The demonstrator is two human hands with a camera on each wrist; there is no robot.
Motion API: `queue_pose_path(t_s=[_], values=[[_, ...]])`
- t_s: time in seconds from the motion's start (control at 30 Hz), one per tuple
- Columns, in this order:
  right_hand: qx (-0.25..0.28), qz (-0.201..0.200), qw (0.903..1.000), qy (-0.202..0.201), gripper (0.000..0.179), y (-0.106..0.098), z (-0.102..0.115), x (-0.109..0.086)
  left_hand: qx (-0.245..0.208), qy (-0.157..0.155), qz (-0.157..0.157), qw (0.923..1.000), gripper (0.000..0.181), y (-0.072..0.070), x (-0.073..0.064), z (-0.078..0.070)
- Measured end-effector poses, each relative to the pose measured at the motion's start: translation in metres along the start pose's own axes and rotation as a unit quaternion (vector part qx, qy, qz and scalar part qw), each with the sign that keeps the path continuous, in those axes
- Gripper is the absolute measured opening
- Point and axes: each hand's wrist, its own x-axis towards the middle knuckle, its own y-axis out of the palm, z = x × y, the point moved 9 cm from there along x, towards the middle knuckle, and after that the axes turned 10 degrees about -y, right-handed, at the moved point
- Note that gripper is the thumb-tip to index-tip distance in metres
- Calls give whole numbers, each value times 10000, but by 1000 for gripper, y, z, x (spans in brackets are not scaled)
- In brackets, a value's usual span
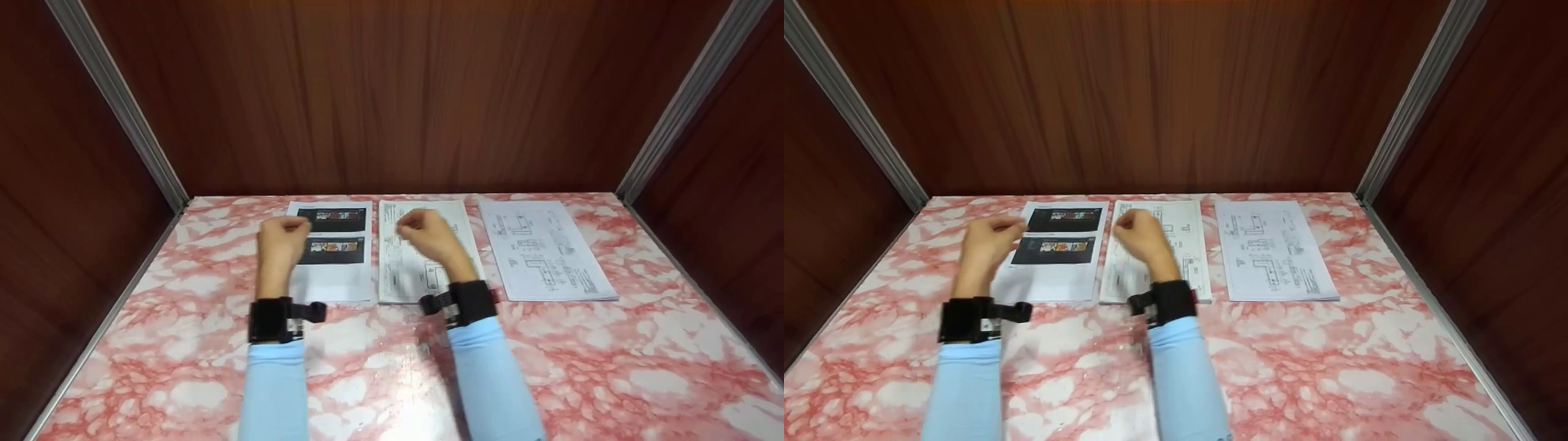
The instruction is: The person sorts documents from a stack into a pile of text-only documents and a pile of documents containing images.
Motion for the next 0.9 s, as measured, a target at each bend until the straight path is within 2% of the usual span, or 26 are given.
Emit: queue_pose_path(t_s=[0.1, 0.2, 0.3, 0.37, 0.53, 0.67, 0.77, 0.9], values=[[-335, -205, 9992, 27, 23, -32, -16, -7, -158, 233, 272, 9992, 22, 30, -11, -15], [-601, -355, 9971, 294, 26, -59, -38, -19, -69, 212, 569, 9981, 23, 64, -21, -20], [-783, -388, 9930, 800, 30, -77, -62, -34, 228, 108, 793, 9965, 27, 93, -30, -19], [-879, -342, 9891, 1128, 34, -82, -76, -43, 455, 62, 825, 9955, 29, 106, -33, -17], [-1008, 43, 9792, 1759, 43, -76, -99, -56, 1075, -9, 696, 9918, 29, 120, -35, -5], [-947, 391, 9700, 2203, 44, -67, -111, -65, 1361, -39, 752, 9878, 26, 128, -33, 7], [-878, 659, 9659, 2346, 39, -61, -116, -71, 1483, -99, 819, 9855, 25, 134, -34, 13], [-916, 802, 9636, 2382, 30, -60, -122, -75, 1608, -162, 970, 9821, 20, 143, -39, 17]])
